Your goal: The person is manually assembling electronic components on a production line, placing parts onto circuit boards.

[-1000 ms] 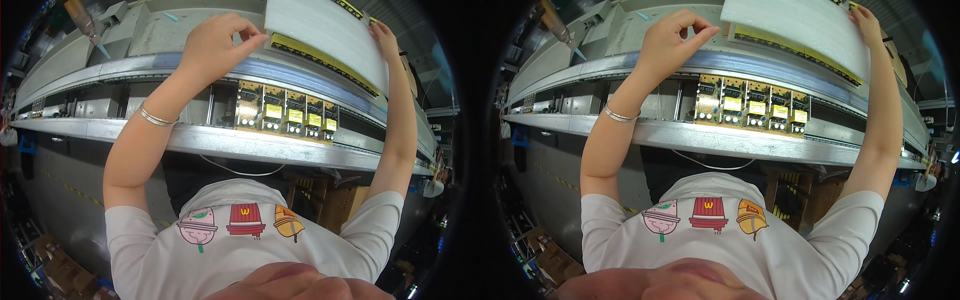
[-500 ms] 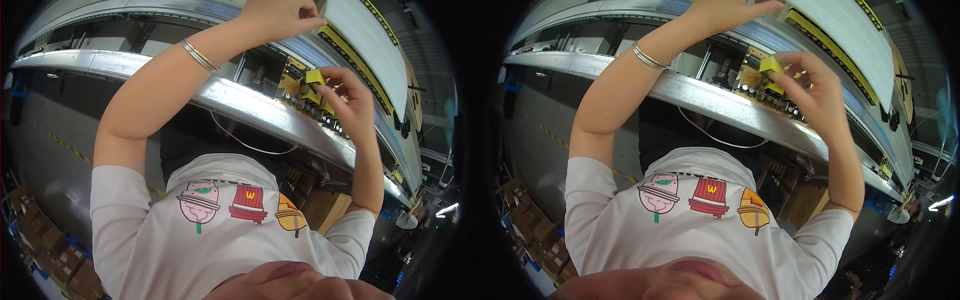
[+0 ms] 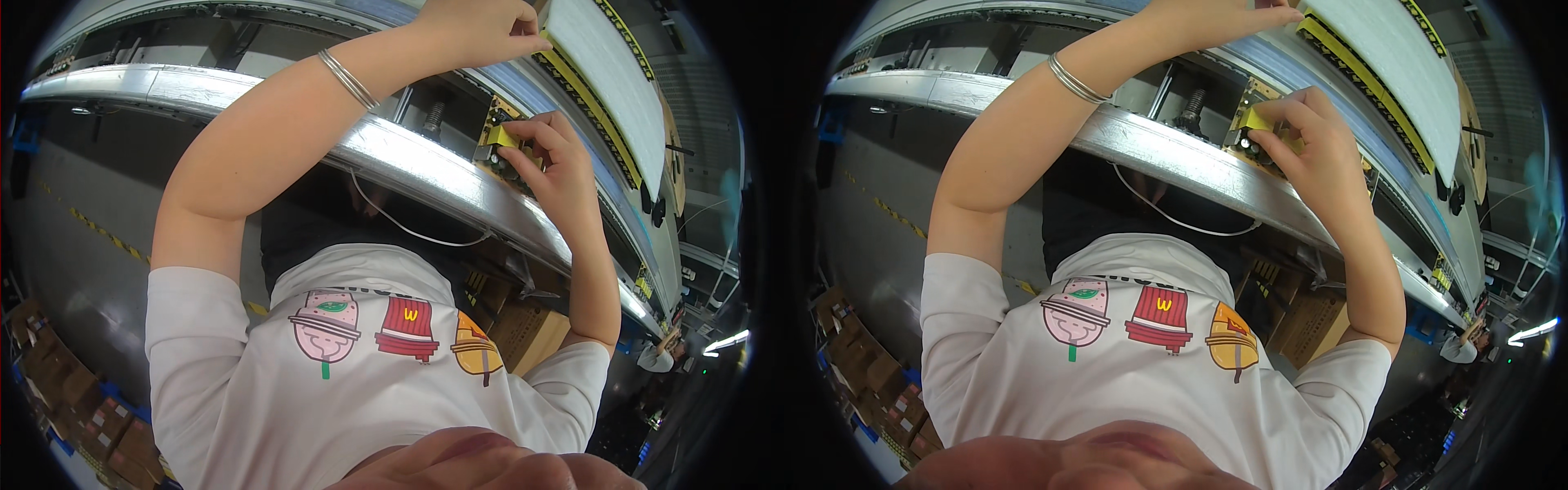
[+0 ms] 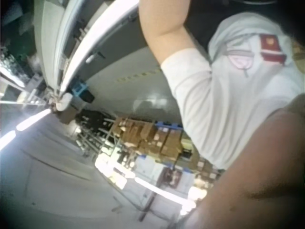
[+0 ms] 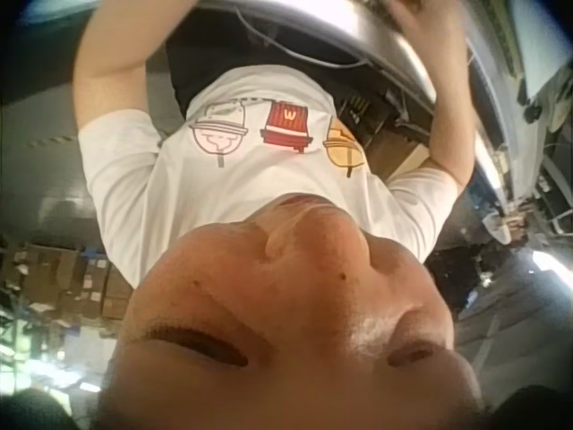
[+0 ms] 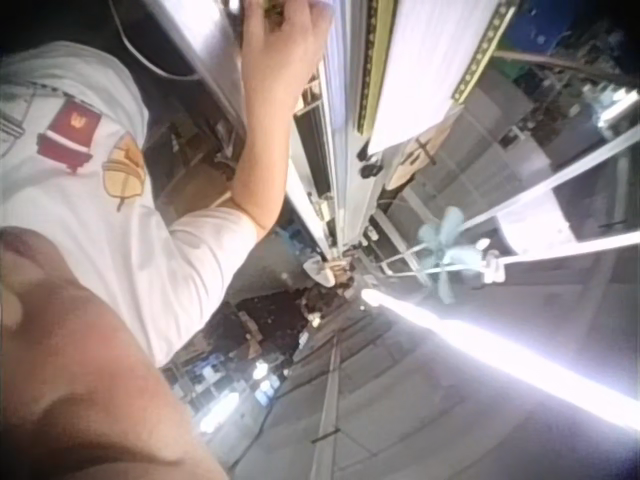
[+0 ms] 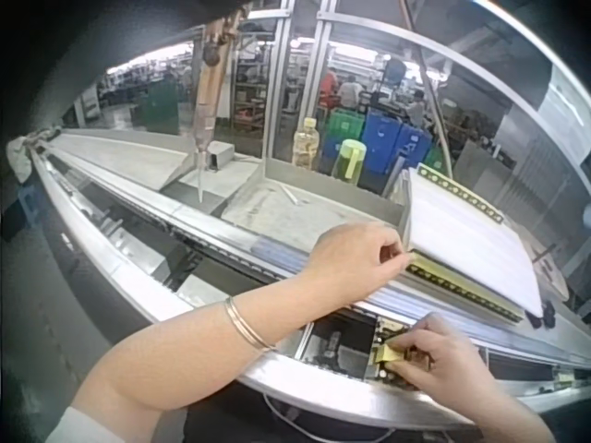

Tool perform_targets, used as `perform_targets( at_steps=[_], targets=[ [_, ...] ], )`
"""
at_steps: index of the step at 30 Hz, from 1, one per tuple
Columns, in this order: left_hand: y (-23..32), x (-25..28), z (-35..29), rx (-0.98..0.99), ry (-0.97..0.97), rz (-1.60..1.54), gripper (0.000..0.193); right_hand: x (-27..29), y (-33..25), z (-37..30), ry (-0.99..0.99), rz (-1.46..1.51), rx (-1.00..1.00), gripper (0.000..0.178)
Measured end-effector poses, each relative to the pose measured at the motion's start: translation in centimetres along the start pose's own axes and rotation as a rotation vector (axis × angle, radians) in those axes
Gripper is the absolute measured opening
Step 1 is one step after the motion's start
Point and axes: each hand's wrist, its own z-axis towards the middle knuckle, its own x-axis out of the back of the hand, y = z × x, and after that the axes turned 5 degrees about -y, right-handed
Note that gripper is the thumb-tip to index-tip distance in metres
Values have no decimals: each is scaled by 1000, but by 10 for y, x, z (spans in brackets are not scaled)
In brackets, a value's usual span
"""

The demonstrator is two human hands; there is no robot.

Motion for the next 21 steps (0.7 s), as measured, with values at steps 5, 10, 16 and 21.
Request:
perform_targets(
  at_steps=[5,10,16,21],
  targets=[
    [-2,-6,2,41,-39,-87,32,3,-1,-1,-17,-27,-47,19],
    [-11,-9,4,-9,-51,-143,33,8,3,-2,-102,-62,-18,20],
    [-25,7,4,-34,19,-137,32,23,11,-11,-61,42,72,29],
    [49,101,-68,91,764,-49,15,85,108,-90,418,-223,-407,41]
  ],
)
